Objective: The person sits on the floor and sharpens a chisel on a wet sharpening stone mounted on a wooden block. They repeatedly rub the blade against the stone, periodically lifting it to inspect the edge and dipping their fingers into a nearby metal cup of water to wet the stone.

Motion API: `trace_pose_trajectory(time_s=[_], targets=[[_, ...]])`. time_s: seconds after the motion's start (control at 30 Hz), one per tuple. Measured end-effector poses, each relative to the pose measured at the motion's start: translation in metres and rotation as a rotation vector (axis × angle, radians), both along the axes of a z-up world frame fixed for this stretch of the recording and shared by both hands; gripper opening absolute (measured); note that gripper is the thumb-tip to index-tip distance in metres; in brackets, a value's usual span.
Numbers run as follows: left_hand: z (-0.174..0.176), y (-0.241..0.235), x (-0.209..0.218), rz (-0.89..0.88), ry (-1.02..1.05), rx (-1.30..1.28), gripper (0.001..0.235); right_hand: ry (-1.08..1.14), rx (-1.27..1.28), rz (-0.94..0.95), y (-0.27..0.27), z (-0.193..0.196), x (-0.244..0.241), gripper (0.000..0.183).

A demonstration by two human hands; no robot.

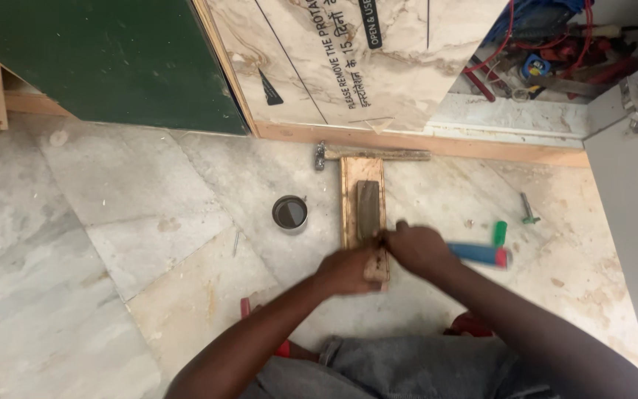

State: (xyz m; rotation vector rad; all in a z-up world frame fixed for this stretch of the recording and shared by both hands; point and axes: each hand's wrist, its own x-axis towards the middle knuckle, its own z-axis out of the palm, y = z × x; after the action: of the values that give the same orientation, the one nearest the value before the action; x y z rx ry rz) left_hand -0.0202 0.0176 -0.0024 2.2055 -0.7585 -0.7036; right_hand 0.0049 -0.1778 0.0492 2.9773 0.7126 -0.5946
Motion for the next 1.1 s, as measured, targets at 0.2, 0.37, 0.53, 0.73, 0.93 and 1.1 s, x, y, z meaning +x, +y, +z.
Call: trace_pose_trajectory(time_s=[0.2,0.37,0.53,0.73,0.93,1.1], targets=[[-0.008,-0.011,0.061,0.111,-0.091,0.016,0.093,-0.071,-0.102,-0.087,0.009,0.011,0.047,0.028],[0.014,-0.011,0.058,0.124,-0.027,0.073,0.092,-0.057,-0.098,-0.035,0.009,0.017,0.046,0.027],[0.005,0.002,0.002,0.033,-0.026,-0.045,0.099,0.037,-0.047,-0.028,0.000,0.012,0.005,0.033],[0.001,-0.015,0.073,0.136,-0.079,0.103,0.090,-0.117,-0.082,-0.054,0.005,0.013,0.057,0.029],[0.007,-0.010,0.025,0.060,0.045,0.098,0.104,-0.079,-0.065,0.010,0.002,0.004,0.021,0.029],[0.002,-0.010,0.023,0.049,0.010,0.119,0.108,0.044,-0.054,-0.072,0.000,0.006,0.015,0.027]])
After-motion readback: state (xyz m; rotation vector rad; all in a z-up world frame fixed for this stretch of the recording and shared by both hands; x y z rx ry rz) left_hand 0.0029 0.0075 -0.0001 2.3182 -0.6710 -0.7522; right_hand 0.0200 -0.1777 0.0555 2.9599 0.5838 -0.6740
